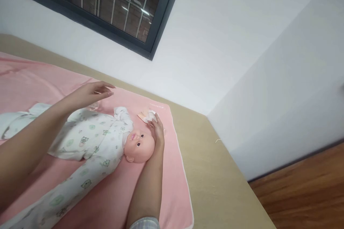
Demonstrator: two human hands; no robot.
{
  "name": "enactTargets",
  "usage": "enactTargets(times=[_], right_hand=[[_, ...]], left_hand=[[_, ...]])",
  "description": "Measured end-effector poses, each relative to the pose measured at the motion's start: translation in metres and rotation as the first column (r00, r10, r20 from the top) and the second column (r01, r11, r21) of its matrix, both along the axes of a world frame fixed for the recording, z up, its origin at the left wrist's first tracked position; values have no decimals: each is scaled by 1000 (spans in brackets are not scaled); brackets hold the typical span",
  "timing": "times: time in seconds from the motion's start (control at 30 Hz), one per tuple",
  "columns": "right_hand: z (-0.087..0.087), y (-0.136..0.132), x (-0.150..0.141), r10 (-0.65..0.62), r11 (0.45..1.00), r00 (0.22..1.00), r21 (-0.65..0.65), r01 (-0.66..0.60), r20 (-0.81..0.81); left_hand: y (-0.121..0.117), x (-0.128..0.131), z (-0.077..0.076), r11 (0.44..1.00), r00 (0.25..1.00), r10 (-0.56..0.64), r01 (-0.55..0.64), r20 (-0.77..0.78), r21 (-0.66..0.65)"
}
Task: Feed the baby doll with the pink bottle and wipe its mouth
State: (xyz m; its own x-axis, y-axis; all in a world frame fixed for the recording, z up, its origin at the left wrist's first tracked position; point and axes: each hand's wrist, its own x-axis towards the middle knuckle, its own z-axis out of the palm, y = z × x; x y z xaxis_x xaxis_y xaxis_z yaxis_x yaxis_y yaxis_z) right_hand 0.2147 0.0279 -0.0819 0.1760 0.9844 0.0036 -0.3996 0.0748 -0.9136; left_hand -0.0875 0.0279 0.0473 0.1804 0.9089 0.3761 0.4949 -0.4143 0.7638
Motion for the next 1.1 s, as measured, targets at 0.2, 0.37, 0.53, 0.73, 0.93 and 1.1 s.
enactTargets(times=[0.2,0.37,0.53,0.73,0.93,1.1], right_hand=[[9,0,5,-53,989,998,135,57,-35],[5,-1,7,-7,996,996,93,15,-84],[-5,-3,7,64,998,991,-10,-66,-114],[-4,-9,11,46,999,991,28,-43,-122],[-2,-16,14,117,993,974,23,-115,-192],[-1,-16,15,114,993,976,14,-113,-188]], left_hand=[[5,-9,-1,1000,1000,11,-11,21,7],[6,-8,-3,1000,1000,-6,6,19,-13],[5,-13,-1,1000,1000,-3,4,6,-23],[15,-23,-10,1000,1000,6,-6,15,-28],[28,-32,-18,996,996,50,-45,72,-74],[38,-42,-24,992,992,98,-91,74,-85]])
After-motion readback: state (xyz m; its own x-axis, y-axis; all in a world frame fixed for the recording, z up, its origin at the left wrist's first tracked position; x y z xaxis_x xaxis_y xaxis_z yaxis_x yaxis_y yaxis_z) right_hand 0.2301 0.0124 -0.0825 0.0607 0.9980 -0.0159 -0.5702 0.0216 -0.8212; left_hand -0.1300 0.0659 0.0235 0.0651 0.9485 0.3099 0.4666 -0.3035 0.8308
